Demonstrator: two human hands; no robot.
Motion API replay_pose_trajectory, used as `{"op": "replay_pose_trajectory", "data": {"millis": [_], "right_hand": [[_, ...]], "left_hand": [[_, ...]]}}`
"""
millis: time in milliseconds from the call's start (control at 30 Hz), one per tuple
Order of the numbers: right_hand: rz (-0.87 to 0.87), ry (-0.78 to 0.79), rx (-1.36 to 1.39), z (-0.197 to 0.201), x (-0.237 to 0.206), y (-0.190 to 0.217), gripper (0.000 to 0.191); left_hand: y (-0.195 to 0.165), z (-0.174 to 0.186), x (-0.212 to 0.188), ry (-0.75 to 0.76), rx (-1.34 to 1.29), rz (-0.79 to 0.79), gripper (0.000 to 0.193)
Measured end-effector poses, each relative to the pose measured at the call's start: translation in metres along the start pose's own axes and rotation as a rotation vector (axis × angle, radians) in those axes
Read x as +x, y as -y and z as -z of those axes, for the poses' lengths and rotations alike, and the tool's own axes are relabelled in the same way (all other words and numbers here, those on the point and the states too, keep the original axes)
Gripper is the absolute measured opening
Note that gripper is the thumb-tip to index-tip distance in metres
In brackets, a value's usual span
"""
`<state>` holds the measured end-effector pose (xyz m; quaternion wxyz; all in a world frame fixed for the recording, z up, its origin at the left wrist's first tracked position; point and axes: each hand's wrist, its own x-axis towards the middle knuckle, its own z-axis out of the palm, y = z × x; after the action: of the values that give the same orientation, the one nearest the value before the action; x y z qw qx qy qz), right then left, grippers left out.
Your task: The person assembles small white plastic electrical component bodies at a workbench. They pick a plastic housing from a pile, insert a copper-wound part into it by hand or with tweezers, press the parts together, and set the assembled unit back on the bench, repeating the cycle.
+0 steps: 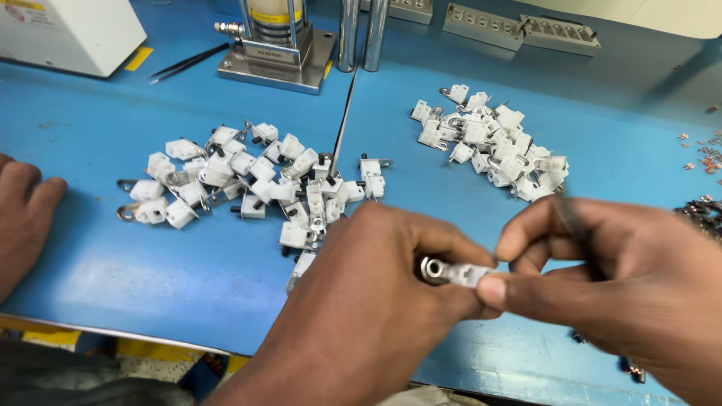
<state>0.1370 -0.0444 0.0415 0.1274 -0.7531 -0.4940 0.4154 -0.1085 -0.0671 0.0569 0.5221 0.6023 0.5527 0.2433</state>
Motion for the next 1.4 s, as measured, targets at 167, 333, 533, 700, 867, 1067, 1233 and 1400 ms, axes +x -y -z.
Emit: {"op": "replay_pose_trajectory", "data": {"millis": [167,333,533,700,867,1067,1233,1400], "right_hand": [[0.391,0.158,0.657,-0.002,-0.007,0.024,0.033],[0.840,0.017,0.758,0.001,-0.026,0.032,0.018],[0.979,-0.117,0.522,-0.014,-0.040,0.015,0.027],[1.053,-0.322,0.228,-0.033,-0.059,0.028,0.036],[0.868,-0.041,0.697,-0.012,-0.032,0.038,0.025],[0.525,-0.567,-0.257,0.041,0.083,0.044,0.029],[0.823,-0.525,-0.974,0.003,0.131,0.062,0.037],[0.855,-0.289,-1.013,-0.014,0.145,0.093,0.020]], "left_hand": [[0.013,0.005,0.006,0.020,-0.104,0.081,0.032],[0.001,-0.005,0.001,0.012,-0.120,-0.043,0.035],[-0.020,-0.021,-0.003,0.012,-0.027,0.121,0.033],[-0.018,-0.044,0.001,-0.066,-0.160,-0.187,0.031],[-0.008,-0.039,0.005,0.007,-0.235,0.108,0.032],[-0.011,0.020,0.023,-0.156,0.057,0.234,0.041],[0.010,0.050,0.046,-0.247,0.464,0.300,0.038],[0.049,0.063,0.071,-0.431,0.596,0.004,0.035]]}}
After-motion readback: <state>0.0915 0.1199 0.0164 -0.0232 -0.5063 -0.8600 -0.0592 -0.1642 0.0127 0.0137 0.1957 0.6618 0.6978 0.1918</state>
